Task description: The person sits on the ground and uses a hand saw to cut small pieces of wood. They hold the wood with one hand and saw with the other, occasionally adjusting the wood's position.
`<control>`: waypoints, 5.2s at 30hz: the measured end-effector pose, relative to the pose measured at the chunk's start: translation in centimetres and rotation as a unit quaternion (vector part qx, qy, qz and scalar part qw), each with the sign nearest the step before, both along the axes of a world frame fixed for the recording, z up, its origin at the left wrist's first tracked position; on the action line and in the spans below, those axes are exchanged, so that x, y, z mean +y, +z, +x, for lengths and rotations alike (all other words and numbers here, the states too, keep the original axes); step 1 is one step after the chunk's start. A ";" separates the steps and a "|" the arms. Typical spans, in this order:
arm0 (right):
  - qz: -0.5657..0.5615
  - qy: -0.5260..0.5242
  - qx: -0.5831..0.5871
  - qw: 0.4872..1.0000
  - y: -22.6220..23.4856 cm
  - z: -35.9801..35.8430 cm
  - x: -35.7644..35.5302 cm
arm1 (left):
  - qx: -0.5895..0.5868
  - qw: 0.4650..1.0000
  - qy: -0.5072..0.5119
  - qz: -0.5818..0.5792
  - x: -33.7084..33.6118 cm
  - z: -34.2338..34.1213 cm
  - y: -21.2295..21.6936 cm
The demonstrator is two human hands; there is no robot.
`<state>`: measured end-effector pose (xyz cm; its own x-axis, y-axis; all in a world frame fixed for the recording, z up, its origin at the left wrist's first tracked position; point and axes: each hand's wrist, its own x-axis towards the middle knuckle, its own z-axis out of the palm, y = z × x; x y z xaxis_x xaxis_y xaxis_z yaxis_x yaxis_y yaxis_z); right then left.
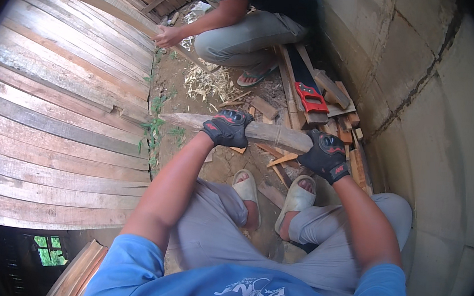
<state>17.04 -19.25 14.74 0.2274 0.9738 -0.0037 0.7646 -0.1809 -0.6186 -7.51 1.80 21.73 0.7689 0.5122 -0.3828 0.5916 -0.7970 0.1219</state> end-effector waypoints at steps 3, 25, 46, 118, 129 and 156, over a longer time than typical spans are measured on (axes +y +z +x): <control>0.003 -0.004 -0.003 1.000 0.2 -0.2 -0.4 | -0.004 1.000 -0.008 -0.006 0.0 -0.1 0.1; 0.166 -0.279 0.433 0.841 0.6 4.4 1.7 | -0.302 0.896 0.244 -0.215 -0.6 4.1 3.1; -0.077 -0.274 0.453 0.845 -5.7 3.2 1.5 | -0.428 0.727 0.361 -0.397 0.9 3.3 0.0; 0.053 0.031 0.499 0.864 4.0 -0.4 1.0 | -0.299 0.760 0.270 -0.510 -6.2 8.7 3.2; 0.027 0.049 0.509 0.859 3.1 0.0 1.3 | -0.281 0.750 0.307 -0.514 -6.0 8.6 2.7; -0.017 0.040 0.462 0.886 3.4 -0.6 1.0 | -0.262 0.773 0.288 -0.501 -6.1 8.1 2.6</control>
